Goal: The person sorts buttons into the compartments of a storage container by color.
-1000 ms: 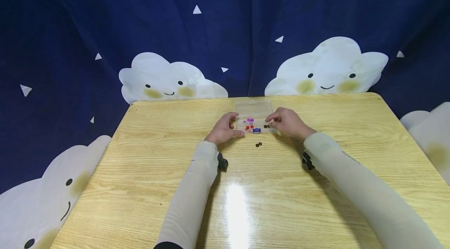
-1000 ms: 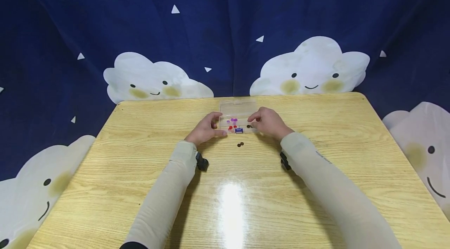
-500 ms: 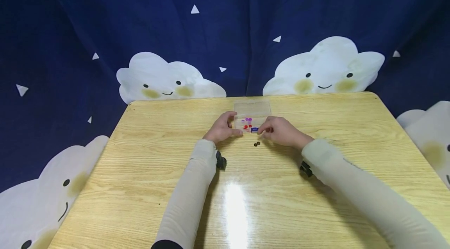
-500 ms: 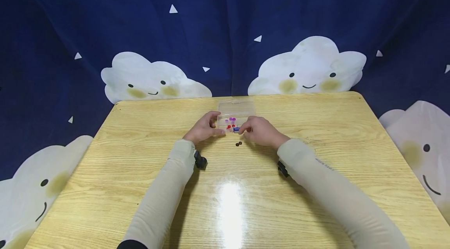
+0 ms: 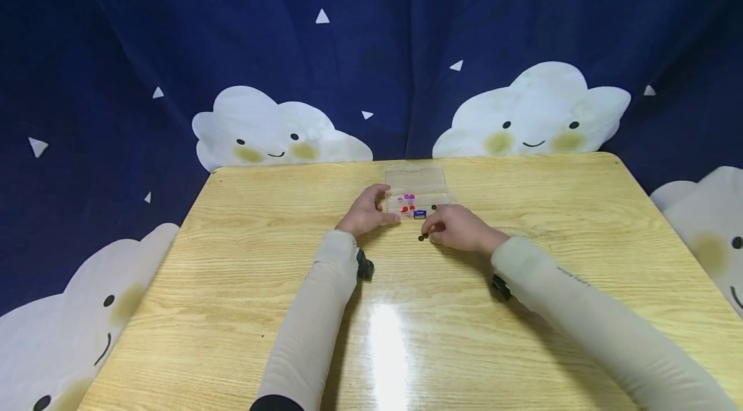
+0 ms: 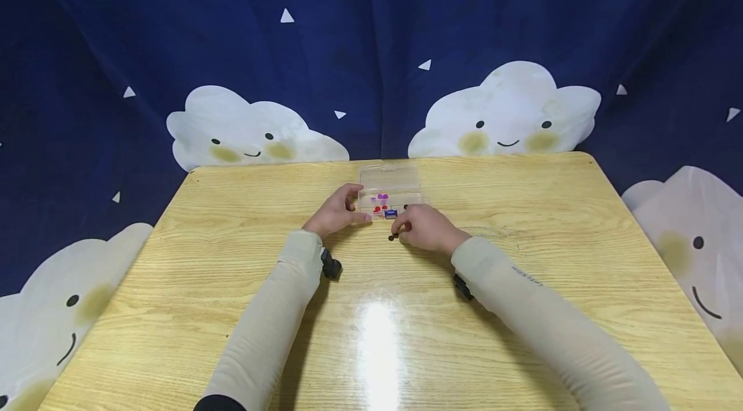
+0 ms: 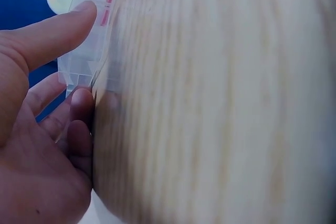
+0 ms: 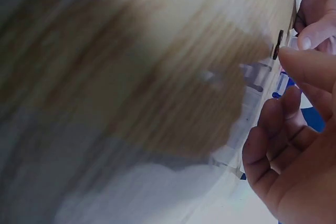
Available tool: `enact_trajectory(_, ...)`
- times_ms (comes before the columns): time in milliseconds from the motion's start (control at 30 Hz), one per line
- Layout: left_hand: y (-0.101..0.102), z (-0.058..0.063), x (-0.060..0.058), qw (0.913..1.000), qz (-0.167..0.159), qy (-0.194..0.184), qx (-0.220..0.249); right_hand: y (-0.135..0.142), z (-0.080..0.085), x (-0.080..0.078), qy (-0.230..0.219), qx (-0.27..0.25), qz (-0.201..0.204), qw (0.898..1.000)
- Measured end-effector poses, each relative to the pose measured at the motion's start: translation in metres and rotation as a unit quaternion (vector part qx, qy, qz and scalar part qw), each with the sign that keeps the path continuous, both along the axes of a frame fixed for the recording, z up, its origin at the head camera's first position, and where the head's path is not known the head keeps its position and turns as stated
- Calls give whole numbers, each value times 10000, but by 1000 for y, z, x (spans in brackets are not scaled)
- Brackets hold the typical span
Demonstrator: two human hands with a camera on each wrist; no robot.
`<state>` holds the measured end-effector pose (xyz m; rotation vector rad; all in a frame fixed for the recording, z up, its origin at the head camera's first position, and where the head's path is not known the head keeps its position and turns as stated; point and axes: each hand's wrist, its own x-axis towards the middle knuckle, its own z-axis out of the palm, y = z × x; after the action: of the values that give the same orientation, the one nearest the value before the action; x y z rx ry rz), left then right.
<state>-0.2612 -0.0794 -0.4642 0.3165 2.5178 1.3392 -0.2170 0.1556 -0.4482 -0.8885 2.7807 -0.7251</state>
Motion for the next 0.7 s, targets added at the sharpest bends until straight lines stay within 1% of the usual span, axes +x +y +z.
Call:
enact_trajectory(300, 1, -3, 0, 10000, 15, 16, -51, 0, -7, 1, 99, 111, -52, 9999)
enact_trajectory(700, 1, -3, 0, 10000, 18, 88, -27, -6, -4, 4, 310, 136, -233, 9992)
